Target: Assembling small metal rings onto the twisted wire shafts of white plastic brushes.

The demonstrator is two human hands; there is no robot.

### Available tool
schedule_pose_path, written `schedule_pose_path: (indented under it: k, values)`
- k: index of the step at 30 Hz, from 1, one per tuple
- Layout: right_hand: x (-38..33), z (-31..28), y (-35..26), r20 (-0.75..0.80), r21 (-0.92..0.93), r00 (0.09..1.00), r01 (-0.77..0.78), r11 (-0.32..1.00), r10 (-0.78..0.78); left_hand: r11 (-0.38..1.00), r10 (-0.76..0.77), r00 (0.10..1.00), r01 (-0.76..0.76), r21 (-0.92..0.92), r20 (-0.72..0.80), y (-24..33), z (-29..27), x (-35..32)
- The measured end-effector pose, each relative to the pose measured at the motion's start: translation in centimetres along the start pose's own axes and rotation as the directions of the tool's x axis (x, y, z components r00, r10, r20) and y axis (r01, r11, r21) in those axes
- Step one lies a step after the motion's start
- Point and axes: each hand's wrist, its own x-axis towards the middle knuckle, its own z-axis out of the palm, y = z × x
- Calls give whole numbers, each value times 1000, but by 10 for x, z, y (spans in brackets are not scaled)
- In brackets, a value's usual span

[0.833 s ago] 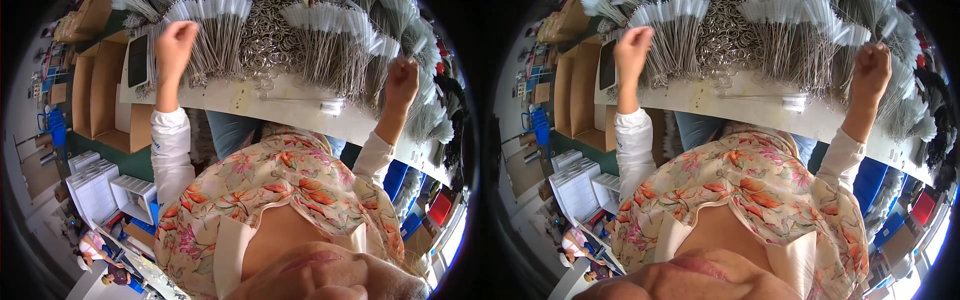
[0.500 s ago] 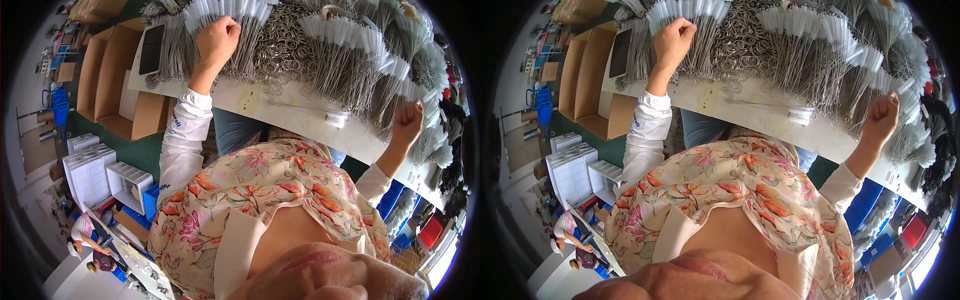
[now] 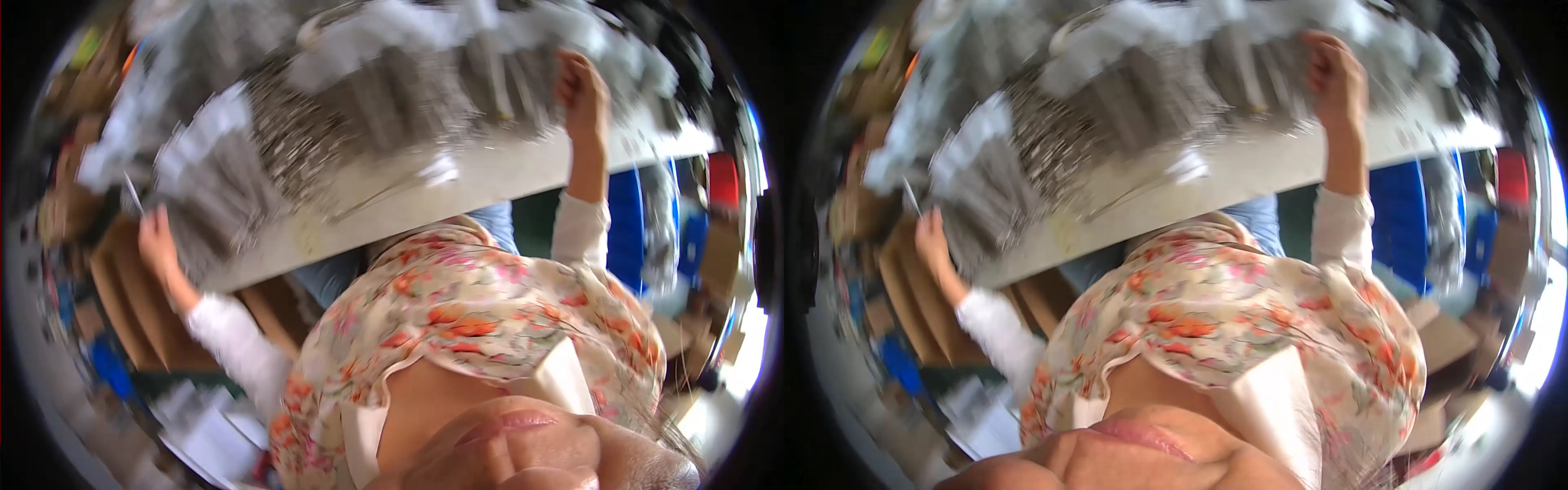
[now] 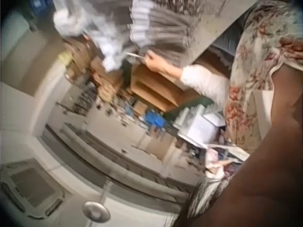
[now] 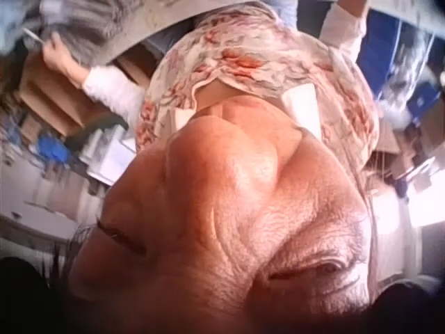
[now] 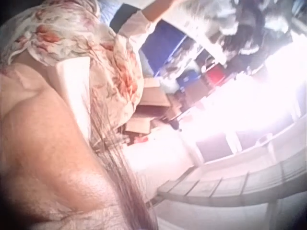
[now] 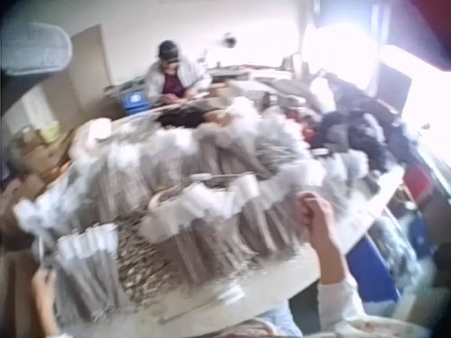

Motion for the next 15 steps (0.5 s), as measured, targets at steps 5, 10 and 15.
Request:
schedule_pose_path:
  k: [5, 10, 15]
  values:
    - [16, -15, -2, -1, -495, 971, 206, 844, -237, 918, -101, 987, 46, 395, 121, 10, 22, -35]
    - [25, 6, -8, 286, -904, 849, 393, 170, -444, 958, -105, 991, 79, 276, 82, 6, 13, -36]
    - [29, 0, 9, 148, -980, 970, 170, 103, -191, 971, -110, 987, 82, 225, 117, -12, 10, -34]
